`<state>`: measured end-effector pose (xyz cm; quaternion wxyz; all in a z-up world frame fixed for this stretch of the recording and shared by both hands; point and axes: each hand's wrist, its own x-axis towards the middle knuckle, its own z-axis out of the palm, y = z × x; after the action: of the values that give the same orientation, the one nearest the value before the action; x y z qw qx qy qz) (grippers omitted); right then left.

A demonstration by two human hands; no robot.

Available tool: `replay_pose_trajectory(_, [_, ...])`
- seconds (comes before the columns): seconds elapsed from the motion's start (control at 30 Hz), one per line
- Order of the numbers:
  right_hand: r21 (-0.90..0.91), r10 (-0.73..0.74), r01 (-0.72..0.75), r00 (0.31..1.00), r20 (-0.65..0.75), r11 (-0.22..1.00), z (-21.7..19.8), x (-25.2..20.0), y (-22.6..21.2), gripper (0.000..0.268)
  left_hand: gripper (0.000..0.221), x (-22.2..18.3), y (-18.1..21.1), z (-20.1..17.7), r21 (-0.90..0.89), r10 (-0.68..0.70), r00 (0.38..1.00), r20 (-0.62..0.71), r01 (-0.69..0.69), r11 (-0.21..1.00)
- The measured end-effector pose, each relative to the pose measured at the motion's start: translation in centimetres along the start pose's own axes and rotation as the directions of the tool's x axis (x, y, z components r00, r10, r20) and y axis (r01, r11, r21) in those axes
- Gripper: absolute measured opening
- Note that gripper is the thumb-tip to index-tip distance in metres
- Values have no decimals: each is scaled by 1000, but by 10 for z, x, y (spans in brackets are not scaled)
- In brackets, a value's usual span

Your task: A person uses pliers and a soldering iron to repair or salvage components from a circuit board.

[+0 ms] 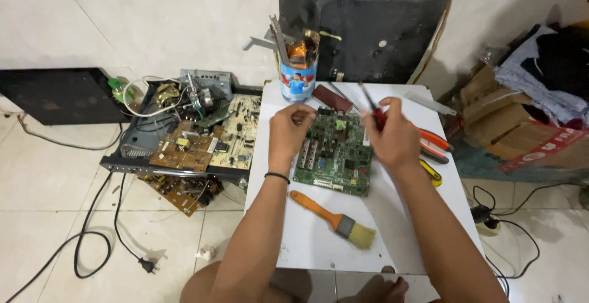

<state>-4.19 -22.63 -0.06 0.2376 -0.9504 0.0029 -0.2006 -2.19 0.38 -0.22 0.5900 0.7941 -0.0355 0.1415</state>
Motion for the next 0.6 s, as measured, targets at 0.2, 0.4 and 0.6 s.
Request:
replay_pose_trajectory(0.2, [-346, -102, 16, 967, -233, 938, 15, 13, 47, 34, 13, -1, 2, -10, 259, -19, 1000, 5, 17, 966])
replay_pose_trajectory(0.4, [-483, -156, 93, 983, -91, 871, 25, 17, 69, 40, 14, 5, -19, -4, 346, 8, 999, 32, -19, 938])
replay_pose_trajectory(0.6, [-530, -163, 136, 987, -4, 837, 33, 21, 65, 41, 28, -4, -11, 3, 474, 185, 973, 137, -228, 851])
